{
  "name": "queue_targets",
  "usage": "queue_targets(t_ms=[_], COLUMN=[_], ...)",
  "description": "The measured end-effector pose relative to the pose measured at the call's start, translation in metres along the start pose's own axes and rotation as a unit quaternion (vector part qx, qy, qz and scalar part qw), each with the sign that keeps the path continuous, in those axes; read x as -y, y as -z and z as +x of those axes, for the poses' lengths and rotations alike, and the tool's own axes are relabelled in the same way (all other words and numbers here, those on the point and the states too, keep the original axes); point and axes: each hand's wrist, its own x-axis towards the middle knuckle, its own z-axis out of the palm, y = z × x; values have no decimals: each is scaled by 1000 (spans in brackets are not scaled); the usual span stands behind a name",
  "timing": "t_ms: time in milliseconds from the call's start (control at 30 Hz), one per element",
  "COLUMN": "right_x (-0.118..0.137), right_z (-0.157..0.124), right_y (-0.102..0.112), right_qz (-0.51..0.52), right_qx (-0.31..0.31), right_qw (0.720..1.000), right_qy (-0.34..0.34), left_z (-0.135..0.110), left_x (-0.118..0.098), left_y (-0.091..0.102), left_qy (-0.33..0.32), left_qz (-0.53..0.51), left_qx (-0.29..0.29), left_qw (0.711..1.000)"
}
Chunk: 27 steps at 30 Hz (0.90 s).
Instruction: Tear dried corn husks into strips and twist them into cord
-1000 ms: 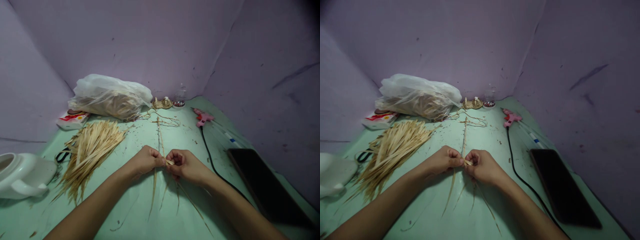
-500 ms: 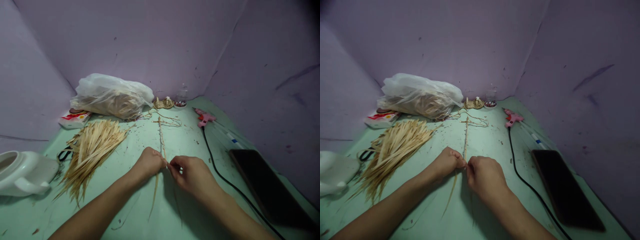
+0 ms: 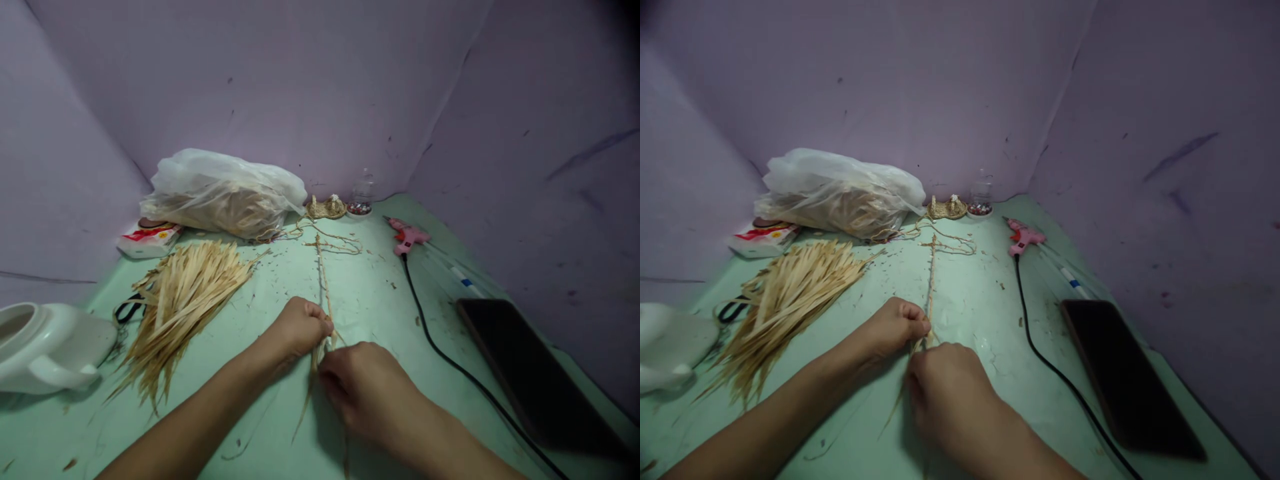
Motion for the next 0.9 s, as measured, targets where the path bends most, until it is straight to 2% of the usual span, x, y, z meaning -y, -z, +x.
queue_targets(t_ms=[67,100,133,167,233,267,300,367,467,533,700,800,900], right_x=[-7,-11,-15,-19,-23,-23,-22,-18,-14,-15,-24,-26,-25], right_z=[-3,-3,-2,1,9,13,17,24,29,32,36,38,39], right_y=[17,25,32,37,41,39,36,26,11,6,0,-5,-8], right_qz=[134,204,272,335,450,495,533,583,616,612,514,494,484], right_qx=[108,137,125,81,-18,-45,-47,-1,51,54,7,-29,-46], right_qw=[985,969,954,936,881,852,827,794,772,776,848,860,864], right_qy=[7,-4,-35,-74,-144,-166,-175,-171,-149,-143,-133,-127,-133], left_z=[0,0,0,0,1,2,3,3,4,3,2,3,2], left_x=[-3,-4,-4,-5,-4,-3,-2,-1,1,1,-1,-1,1], left_y=[5,8,11,12,14,14,14,12,8,8,14,16,15], left_qy=[-4,-7,-10,-14,-24,-28,-29,-34,-33,-30,-47,-69,-91], left_qz=[36,51,61,68,72,70,66,58,41,30,86,137,209], left_qx=[14,22,29,36,45,47,47,43,50,67,62,62,30], left_qw=[999,998,998,997,996,996,996,997,997,997,993,986,973])
